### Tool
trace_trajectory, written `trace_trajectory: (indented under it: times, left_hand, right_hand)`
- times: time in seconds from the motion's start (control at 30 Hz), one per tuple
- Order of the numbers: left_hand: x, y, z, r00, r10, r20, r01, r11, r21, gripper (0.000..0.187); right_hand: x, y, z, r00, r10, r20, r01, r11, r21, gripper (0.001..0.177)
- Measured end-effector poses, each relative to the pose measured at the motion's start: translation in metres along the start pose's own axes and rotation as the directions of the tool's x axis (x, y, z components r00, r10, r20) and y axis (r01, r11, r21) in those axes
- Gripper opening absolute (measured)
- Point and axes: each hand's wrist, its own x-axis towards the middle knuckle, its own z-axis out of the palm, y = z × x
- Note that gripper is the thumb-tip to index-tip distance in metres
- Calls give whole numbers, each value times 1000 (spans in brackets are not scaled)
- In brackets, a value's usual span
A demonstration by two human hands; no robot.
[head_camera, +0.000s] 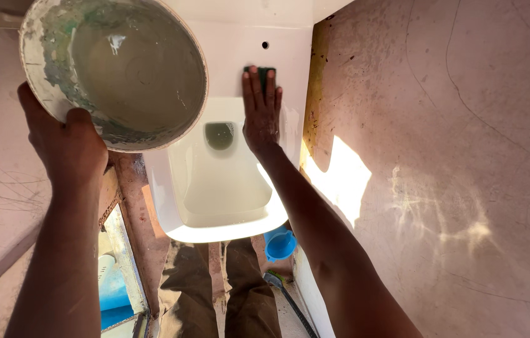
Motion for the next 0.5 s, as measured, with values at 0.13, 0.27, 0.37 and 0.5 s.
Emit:
trace_trajectory:
  times: [0.13, 0.27, 0.37, 0.5]
  left_hand:
    - [1, -1, -1, 999, -29, 13, 29, 1000, 6, 64]
    - [-1, 1, 0, 1000, 11, 9, -11, 999, -48, 67]
    - [2, 7, 1, 999, -47, 13, 48, 998, -27, 70]
    - [1, 25, -3, 986, 166, -19, -147, 918, 368, 71]
  right_hand:
    - [-11, -28, 2, 924, -311, -221, 356, 913, 202, 90]
    - [-8, 28, 5, 983, -77, -169, 95, 990, 101, 86]
    - [-32, 39, 8, 967, 32, -253, 1, 992, 128, 71]
    - [-62, 16, -13, 949, 25, -315, 96, 927, 363, 63]
